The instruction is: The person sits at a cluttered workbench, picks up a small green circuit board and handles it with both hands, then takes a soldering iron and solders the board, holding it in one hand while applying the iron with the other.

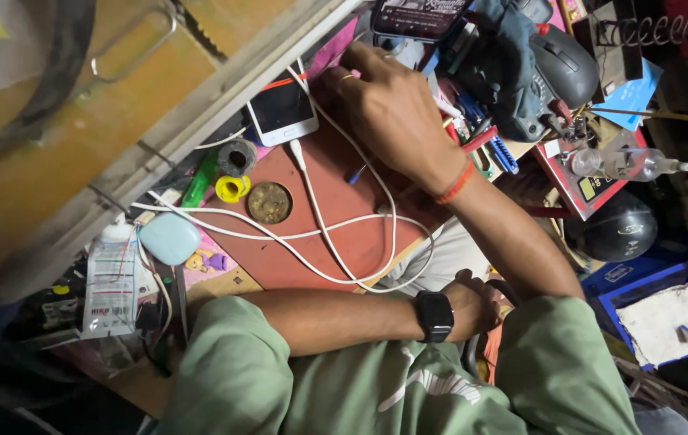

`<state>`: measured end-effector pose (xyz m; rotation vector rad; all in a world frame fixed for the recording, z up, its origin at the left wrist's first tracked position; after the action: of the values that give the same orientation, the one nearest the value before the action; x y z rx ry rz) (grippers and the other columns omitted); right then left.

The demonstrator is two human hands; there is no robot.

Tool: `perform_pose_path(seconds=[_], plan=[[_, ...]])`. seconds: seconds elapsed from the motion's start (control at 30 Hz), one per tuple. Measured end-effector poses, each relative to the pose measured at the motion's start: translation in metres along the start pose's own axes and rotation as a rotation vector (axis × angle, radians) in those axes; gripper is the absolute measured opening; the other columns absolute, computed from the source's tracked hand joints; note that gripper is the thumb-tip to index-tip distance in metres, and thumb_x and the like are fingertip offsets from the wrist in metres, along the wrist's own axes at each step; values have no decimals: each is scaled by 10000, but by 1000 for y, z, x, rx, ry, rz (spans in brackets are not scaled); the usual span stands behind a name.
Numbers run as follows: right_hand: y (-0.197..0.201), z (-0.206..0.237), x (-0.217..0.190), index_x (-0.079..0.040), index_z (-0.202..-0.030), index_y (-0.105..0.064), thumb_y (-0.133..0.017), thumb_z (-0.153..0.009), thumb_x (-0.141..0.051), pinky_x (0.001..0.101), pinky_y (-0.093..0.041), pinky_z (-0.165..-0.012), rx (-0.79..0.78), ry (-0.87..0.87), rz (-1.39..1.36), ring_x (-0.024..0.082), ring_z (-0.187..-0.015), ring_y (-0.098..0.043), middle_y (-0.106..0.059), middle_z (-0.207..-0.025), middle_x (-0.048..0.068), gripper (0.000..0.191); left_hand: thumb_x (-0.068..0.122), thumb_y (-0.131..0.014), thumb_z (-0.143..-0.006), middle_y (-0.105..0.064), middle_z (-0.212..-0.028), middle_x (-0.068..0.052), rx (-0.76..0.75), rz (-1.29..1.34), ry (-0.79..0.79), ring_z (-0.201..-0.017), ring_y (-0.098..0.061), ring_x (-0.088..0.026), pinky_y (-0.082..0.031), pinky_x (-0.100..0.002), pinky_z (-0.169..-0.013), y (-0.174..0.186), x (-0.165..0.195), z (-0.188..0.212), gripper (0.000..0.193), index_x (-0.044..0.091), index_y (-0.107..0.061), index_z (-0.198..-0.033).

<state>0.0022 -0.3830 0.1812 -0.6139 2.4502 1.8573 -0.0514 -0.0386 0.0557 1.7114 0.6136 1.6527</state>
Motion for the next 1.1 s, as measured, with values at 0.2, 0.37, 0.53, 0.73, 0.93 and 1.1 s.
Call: perform_pose_path(seconds=[0.2,0.37,0.53,0.73,0.93,1.1], plan=[[9,1,1,-7,-1166,-689,-694,-927,-66,422,-570,-813,-51,5,127,344,-1079,-673,-633,-1187,177,246,255,-638,-859,-706,-949,-20,-29,0,11,-919,-703,-228,-481,-425,-781,-4,0,-1,145,237,-758,-938],[24,48,27,15,-1131,-633,-617,-1034,-59,278,-570,-659,-64,-553,-774,138,-785,-707,-682,-1013,88,123,224,-678,-807,-700,-1056,-9,-41,-78,39,-985,-701,-202,-496,-399,-778,-10,-2,-2,176,219,-766,-959],[20,68,16,34,-1120,-644,-621,-1080,-109,247,-572,-741,-71,-654,-1266,112,-859,-703,-715,-962,81,150,246,-671,-854,-716,-1036,-16,7,28,31,-989,-696,-251,-484,-446,-785,-5,-1,-4,164,238,-745,-1000],[24,78,6,30,-1108,-604,-589,-1087,-98,271,-608,-794,-63,-697,-1446,141,-885,-728,-738,-1004,113,130,245,-705,-825,-716,-1060,-19,78,24,52,-1049,-681,-250,-490,-442,-768,5,2,1,221,207,-740,-1041],[28,88,0,5,-1159,-544,-551,-1121,-74,271,-587,-831,-13,-631,-1429,129,-941,-702,-708,-1070,114,88,219,-684,-886,-715,-1127,-61,186,132,-55,-1114,-668,-306,-515,-497,-836,-4,1,5,188,168,-753,-1054],[46,101,-13,54,-1212,-567,-625,-1107,5,256,-582,-827,153,-533,-1235,120,-914,-674,-658,-1061,122,130,234,-629,-850,-664,-1282,-111,357,6,-95,-1252,-599,-345,-480,-514,-1018,-36,6,6,357,133,-713,-1181]])
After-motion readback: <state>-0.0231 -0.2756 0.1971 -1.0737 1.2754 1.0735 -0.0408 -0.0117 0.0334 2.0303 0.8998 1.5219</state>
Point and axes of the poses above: each hand's wrist, its own z-axis away from the middle knuckle, its own y-axis out of the back of the hand, x = y × z, the point moved 9 cm from there along -z, towards the middle knuckle
